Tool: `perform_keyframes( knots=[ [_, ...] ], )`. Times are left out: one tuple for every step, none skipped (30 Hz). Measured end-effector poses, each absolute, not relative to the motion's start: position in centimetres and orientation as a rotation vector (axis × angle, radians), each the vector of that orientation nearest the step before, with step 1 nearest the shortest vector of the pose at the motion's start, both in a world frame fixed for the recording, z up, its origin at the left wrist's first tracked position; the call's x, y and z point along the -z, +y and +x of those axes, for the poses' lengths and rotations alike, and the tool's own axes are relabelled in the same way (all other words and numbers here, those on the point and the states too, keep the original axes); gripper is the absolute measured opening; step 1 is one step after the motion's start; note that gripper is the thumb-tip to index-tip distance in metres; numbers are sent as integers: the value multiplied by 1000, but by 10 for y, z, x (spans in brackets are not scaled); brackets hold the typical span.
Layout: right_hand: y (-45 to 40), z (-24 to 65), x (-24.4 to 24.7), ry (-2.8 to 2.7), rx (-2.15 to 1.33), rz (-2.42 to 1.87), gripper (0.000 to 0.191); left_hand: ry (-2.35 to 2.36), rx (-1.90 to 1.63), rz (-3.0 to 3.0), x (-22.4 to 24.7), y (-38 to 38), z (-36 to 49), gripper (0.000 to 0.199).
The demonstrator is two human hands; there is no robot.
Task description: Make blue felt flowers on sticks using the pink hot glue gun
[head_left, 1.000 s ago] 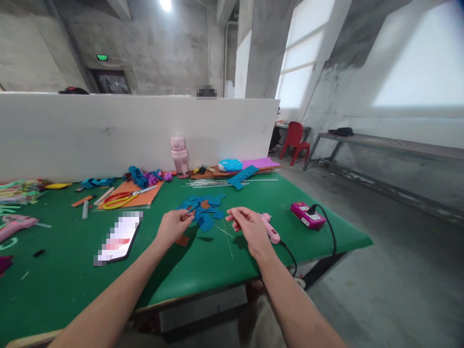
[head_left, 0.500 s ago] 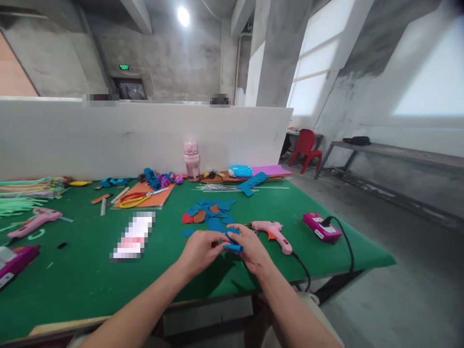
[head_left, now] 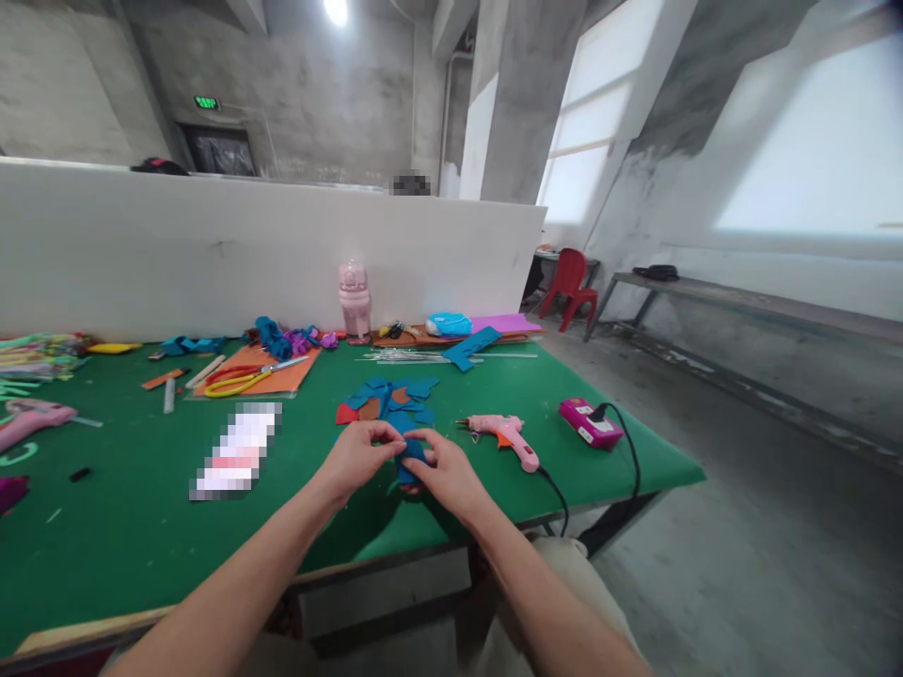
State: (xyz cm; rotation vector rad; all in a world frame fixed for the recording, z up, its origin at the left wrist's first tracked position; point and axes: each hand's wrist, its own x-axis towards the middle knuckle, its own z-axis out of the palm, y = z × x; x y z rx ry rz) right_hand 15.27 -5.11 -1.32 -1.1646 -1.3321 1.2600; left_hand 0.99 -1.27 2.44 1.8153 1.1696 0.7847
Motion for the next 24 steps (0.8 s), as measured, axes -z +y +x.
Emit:
perform_keyframes(
  knots=[
    [-51,153,14,-1354,-1260,-1221,25,1164,-797,1821,-21,-12,10,19],
    [-52,154,16,-1383,-1259,-1270,15,1157,-787,1822,-18,-12,10,18],
    [-52,154,17,-1415,-1260,-1302,8,1151,-767,1825,-15,-12,10,18],
    [-53,155,17,-1441,-1266,-1318,6,1152,-746,1839,-13,-12,9,18],
    [-53,156,18,-1455,-1278,-1325,8,1151,-726,1863,-12,-12,8,19],
    [-54,157,18,-1456,-1294,-1326,9,1150,-705,1889,-12,-10,6,20],
    [-54,158,18,-1442,-1303,-1329,9,1149,-686,1912,-13,-6,3,22],
    [-53,159,18,-1417,-1304,-1335,8,1144,-659,1946,-14,-1,0,26],
    [-52,160,18,-1386,-1290,-1343,9,1168,-650,1956,-17,6,-5,31],
    [-50,162,18,-1354,-1260,-1351,10,1203,-652,1989,-19,16,-10,34],
    [-48,164,18,-1322,-1222,-1355,11,1276,-665,2062,-21,27,-16,34],
    [-45,166,18,-1291,-1184,-1354,13,1379,-662,2155,-21,39,-21,35],
    [-42,168,18,-1264,-1153,-1348,14,1486,-600,2233,-21,50,-25,35],
    [-40,169,18,-1246,-1132,-1337,15,1554,-516,2294,-19,61,-28,35],
    [-38,171,18,-1229,-1116,-1326,16,1587,-454,2353,-16,70,-29,33],
    [-36,172,17,-1218,-1107,-1313,16,1619,-423,2400,-13,77,-29,33],
    [-34,173,17,-1209,-1099,-1300,17,1648,-412,2422,-9,83,-28,33],
    [-33,174,15,-1204,-1088,-1291,17,1654,-403,2423,-6,87,-26,30],
    [-33,175,14,-1199,-1079,-1284,18,1658,-407,2420,-3,89,-24,27],
    [-32,176,13,-1193,-1070,-1280,18,1658,-410,2410,-2,91,-22,25],
    [-32,177,11,-1188,-1061,-1279,18,1654,-412,2399,-2,92,-21,23],
    [-32,178,10,-1185,-1053,-1280,18,1651,-411,2389,-3,94,-21,23],
    [-32,180,9,-1183,-1044,-1283,18,1653,-407,2377,-5,95,-21,25],
    [-31,181,8,-1181,-1037,-1284,18,1656,-404,2362,-8,97,-23,27]
  ],
)
